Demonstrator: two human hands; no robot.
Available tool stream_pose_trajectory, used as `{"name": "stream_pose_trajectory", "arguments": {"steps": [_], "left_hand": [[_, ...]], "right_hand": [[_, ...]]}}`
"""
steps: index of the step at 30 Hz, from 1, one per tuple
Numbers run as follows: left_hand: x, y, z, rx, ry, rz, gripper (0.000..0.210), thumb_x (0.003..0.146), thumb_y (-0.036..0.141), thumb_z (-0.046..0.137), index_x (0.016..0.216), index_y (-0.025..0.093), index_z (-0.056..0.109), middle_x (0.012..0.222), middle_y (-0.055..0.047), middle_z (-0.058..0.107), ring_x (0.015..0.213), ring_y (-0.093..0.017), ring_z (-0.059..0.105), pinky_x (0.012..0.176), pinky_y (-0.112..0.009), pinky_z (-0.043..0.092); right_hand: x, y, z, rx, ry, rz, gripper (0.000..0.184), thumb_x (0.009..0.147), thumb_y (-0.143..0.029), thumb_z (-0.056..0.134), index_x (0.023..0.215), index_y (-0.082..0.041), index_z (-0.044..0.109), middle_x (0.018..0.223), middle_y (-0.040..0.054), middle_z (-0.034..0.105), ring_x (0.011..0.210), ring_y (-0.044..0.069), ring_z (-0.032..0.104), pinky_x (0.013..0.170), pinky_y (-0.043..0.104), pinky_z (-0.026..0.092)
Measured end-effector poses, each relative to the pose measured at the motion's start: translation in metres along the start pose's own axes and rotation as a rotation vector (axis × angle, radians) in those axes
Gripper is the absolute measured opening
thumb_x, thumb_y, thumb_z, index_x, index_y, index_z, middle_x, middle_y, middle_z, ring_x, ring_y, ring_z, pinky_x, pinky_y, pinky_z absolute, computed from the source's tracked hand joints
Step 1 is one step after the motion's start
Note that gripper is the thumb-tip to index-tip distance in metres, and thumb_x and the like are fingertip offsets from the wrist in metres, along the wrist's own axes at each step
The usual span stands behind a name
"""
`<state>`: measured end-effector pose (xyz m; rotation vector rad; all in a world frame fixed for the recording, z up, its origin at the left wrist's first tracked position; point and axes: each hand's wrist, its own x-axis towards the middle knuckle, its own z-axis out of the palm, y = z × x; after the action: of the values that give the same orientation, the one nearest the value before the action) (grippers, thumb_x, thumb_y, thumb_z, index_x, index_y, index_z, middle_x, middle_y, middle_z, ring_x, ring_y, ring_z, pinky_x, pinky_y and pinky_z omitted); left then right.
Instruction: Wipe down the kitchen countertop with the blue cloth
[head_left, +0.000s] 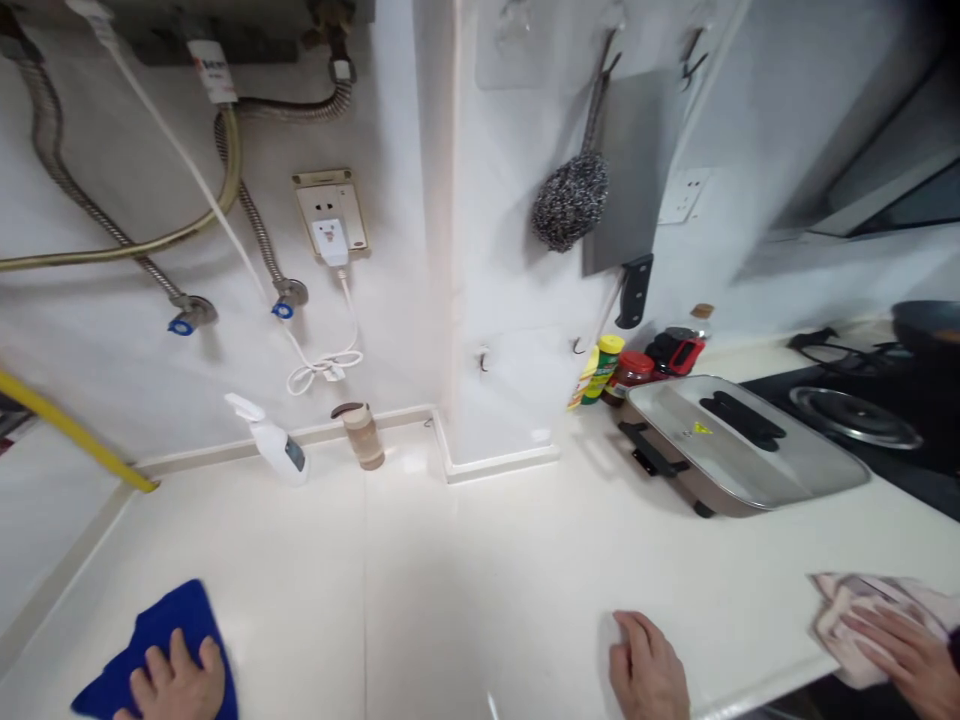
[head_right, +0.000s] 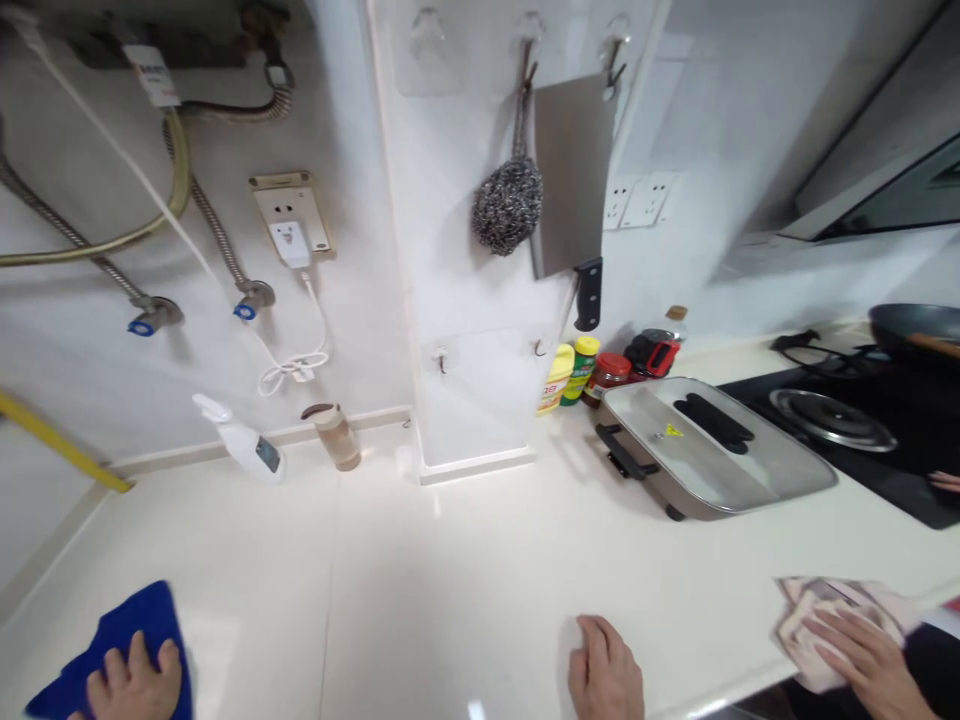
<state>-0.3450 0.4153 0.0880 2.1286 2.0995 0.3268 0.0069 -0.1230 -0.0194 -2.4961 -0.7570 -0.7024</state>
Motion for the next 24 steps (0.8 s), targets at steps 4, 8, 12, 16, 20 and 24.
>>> {"name": "stream_pose_trajectory", "arguments": {"steps": [4,8,12,16,20,24], "left_hand": [[-0.037,0.04,0.014,-0.014,0.091,0.171,0.079,0.092,0.053,0.012,0.146,0.006,0.046,0.158,-0.024,0.038,0.148,-0.043,0.029,0.118,-0.068,0.021],[-0.094,0.087,0.039,-0.001,0.161,0.533,0.07,0.095,0.045,0.017,0.149,0.006,0.04,0.159,-0.025,0.034,0.152,-0.039,0.022,0.12,-0.066,0.02],[-0.158,0.143,0.057,-0.051,0.032,0.863,0.061,0.097,0.039,0.029,0.152,0.015,0.038,0.161,-0.018,0.035,0.152,-0.037,0.023,0.121,-0.064,0.022],[-0.233,0.199,0.063,-0.11,-0.201,1.148,0.061,0.097,0.033,0.038,0.156,0.02,0.029,0.165,-0.014,0.027,0.153,-0.035,0.02,0.124,-0.062,0.02],[-0.302,0.232,0.068,-0.128,-0.351,1.395,0.066,0.098,0.034,0.04,0.158,0.023,0.018,0.168,-0.01,0.017,0.155,-0.032,0.015,0.126,-0.06,0.016],[-0.339,0.231,0.068,-0.183,-0.415,1.607,0.068,0.098,0.038,0.041,0.159,0.023,0.015,0.169,-0.01,0.013,0.156,-0.031,0.011,0.126,-0.059,0.015]], "right_hand": [[0.0,-0.005,-0.002,0.024,-0.027,0.072,0.032,0.095,-0.028,0.039,0.121,-0.016,0.053,0.117,0.0173,0.058,0.099,0.031,0.06,0.081,0.046,0.051],[0.002,-0.006,-0.001,0.09,-0.019,0.113,0.032,0.093,-0.027,0.042,0.121,-0.018,0.055,0.119,0.0161,0.059,0.102,0.031,0.059,0.083,0.046,0.051],[0.008,-0.011,-0.01,0.11,-0.001,0.118,0.032,0.093,-0.023,0.042,0.122,-0.02,0.054,0.118,0.0151,0.059,0.101,0.03,0.058,0.083,0.047,0.05],[0.014,-0.018,-0.022,0.124,-0.014,0.14,0.032,0.092,-0.021,0.042,0.12,-0.018,0.055,0.116,0.015,0.058,0.1,0.029,0.055,0.085,0.047,0.049],[0.014,-0.018,-0.024,0.129,-0.053,0.155,0.031,0.091,-0.02,0.043,0.118,-0.017,0.056,0.117,0.0142,0.057,0.101,0.029,0.053,0.087,0.046,0.047],[0.011,-0.014,-0.021,0.134,-0.062,0.142,0.033,0.09,-0.017,0.041,0.119,-0.018,0.056,0.117,0.0127,0.057,0.104,0.028,0.052,0.089,0.045,0.046]]}}
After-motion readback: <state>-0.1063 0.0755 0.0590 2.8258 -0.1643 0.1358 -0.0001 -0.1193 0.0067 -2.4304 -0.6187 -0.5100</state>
